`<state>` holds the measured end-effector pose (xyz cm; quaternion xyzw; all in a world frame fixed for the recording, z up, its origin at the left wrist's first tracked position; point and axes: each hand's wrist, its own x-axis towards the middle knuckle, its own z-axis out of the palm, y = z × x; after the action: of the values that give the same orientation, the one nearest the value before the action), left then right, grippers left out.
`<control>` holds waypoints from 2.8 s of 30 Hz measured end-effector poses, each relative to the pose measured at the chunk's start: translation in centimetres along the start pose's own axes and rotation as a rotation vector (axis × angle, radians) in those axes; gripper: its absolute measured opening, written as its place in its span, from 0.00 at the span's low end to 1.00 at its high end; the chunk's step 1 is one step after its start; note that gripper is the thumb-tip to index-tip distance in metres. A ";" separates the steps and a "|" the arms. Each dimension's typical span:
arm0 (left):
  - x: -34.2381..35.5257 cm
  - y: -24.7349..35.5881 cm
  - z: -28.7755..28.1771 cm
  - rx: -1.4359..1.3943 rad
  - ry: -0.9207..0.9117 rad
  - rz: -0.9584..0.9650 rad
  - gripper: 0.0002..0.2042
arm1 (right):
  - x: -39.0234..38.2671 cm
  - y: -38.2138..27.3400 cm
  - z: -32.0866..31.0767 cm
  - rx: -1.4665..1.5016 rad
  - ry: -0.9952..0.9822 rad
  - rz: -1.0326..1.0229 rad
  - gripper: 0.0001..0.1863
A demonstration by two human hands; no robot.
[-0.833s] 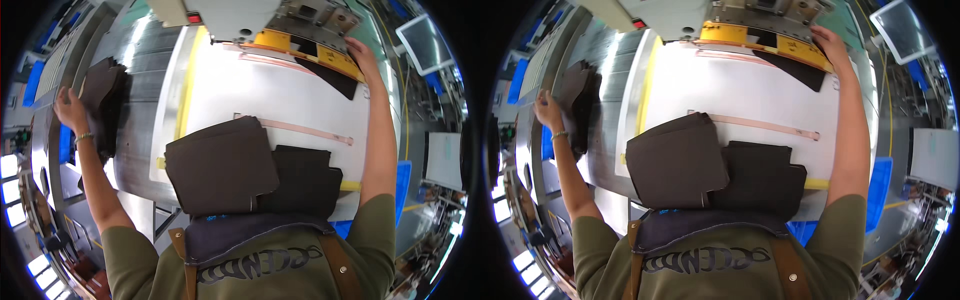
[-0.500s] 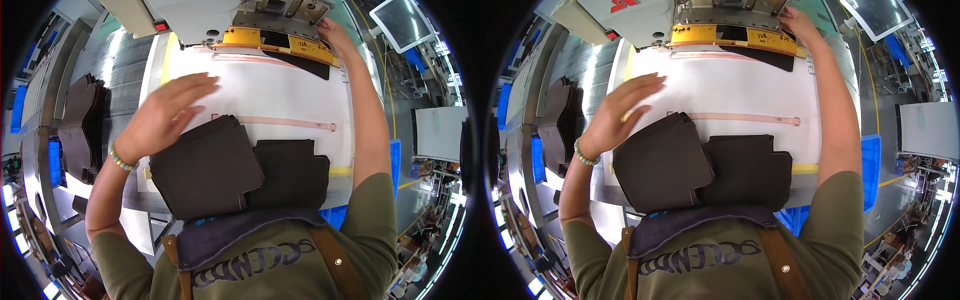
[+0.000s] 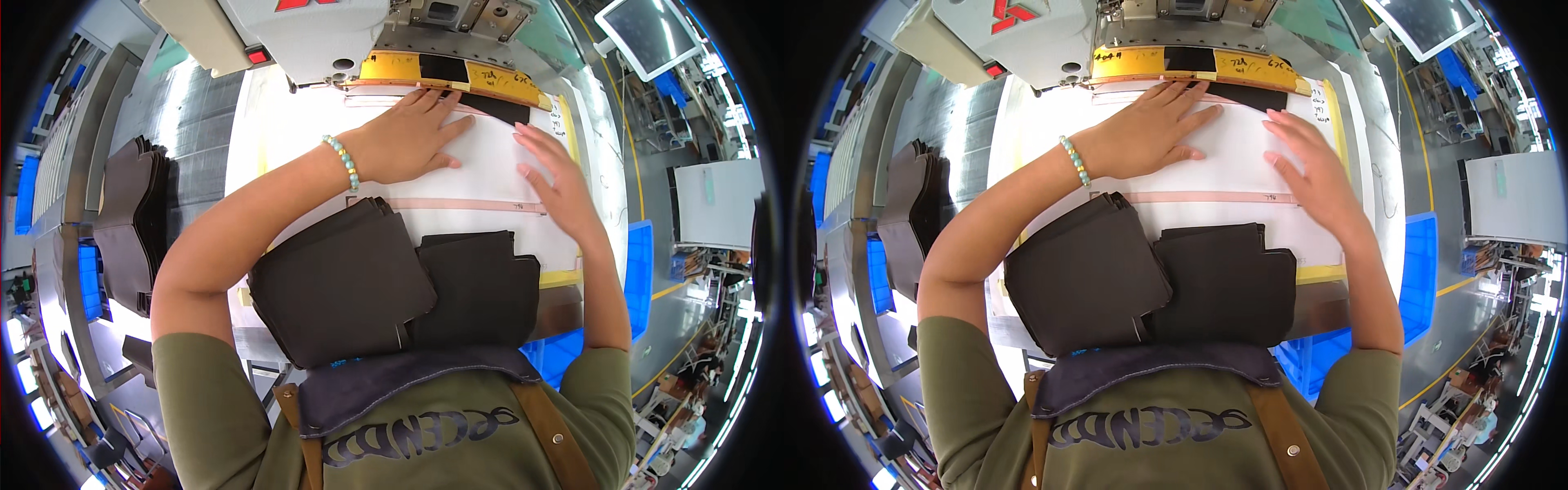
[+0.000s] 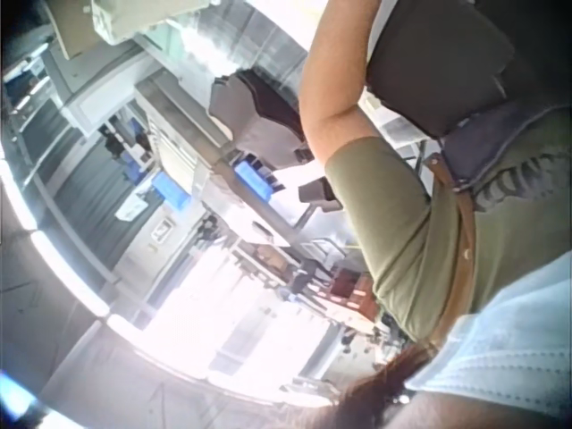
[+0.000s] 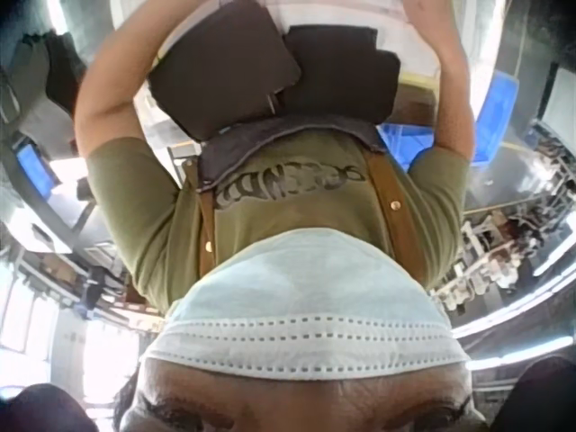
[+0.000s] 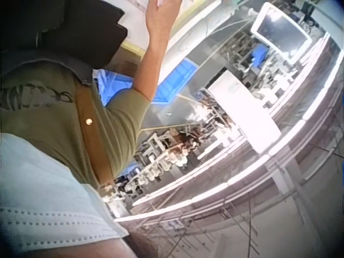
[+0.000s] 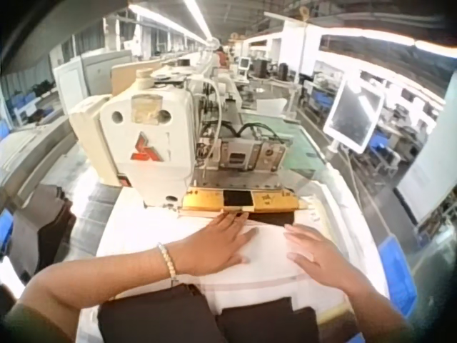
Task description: Sewing together pieces of leather using an industrial sewing machine at a workstation.
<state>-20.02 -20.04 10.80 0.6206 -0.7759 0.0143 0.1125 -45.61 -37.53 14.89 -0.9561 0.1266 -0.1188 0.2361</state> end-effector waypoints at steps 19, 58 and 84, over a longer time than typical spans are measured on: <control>-7.2 1.4 -1.1 -0.013 0.190 -0.232 0.30 | 5.5 -1.9 6.5 -0.313 -0.018 -0.194 0.37; -7.6 2.5 -2.9 0.205 0.319 -0.232 0.14 | 5.5 -1.9 6.1 -0.048 0.027 -0.480 0.18; -14.7 5.5 -12.3 -0.348 -0.010 -0.505 0.11 | 4.8 -7.0 4.1 0.202 -0.059 -0.573 0.10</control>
<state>-20.42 -2.67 20.62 0.7654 -0.5883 -0.1503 0.2134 -38.58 -31.25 15.51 -0.9277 -0.1673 -0.1649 0.2903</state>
